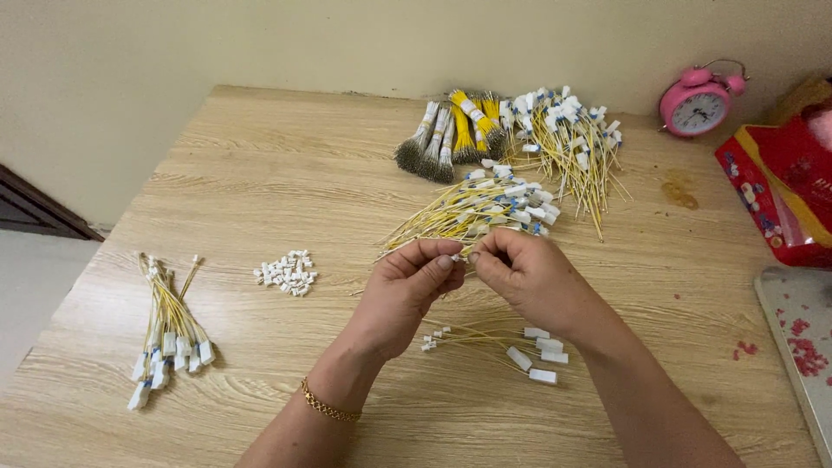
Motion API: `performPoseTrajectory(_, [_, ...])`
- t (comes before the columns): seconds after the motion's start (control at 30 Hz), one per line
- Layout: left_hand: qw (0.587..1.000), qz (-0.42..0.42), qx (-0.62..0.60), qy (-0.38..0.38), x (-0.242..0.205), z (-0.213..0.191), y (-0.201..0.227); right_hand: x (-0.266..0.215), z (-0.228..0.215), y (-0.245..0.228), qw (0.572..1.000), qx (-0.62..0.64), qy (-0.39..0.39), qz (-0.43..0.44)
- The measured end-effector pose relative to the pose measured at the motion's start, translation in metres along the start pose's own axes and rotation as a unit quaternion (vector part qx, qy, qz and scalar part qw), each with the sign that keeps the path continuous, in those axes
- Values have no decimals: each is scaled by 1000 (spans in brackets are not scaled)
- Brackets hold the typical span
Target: Manually assemble white plastic connectors onto yellow wires on a workbench.
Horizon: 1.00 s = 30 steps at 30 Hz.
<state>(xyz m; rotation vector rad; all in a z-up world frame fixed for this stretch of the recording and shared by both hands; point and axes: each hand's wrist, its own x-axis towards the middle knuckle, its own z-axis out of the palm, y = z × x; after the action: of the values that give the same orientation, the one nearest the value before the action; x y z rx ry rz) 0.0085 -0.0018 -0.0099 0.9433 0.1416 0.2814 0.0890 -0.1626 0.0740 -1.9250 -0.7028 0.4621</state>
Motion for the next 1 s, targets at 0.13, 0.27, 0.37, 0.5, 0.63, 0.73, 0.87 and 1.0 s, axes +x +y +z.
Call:
performPoseTrajectory(0.13, [1000,3,-8,4,-3,3,4,-2,1,0,1000,12,4,-5])
performPoseTrajectory(0.27, [1000,7,-2,4,-3,2,2,-3,0,-4,1000,-18,19,10])
performPoseTrajectory(0.37, [1000,1,-1,6,-3,2,2,-4,0,-6,998,-53,23,0])
performPoseTrajectory(0.5, [999,-22,-21,12,-4,2,8,-3,2,-5,996,-81,25,-21])
performPoseTrajectory(0.63, [999,-35,-9,25,-3,3,10,-7,3,-12,999,-30,37,-23])
performPoseTrajectory(0.73, [998,-45,-21,28,-4,5,9,-6,3,-9,998,-37,39,-28])
performPoseTrajectory(0.87, [999,-43,4,30,-1,-1,-1,-3,4,-1,996,-55,28,-58])
performPoseTrajectory(1.0, [997,-48,-40,41,-2,0,-1,1,8,6,986,-66,42,-149])
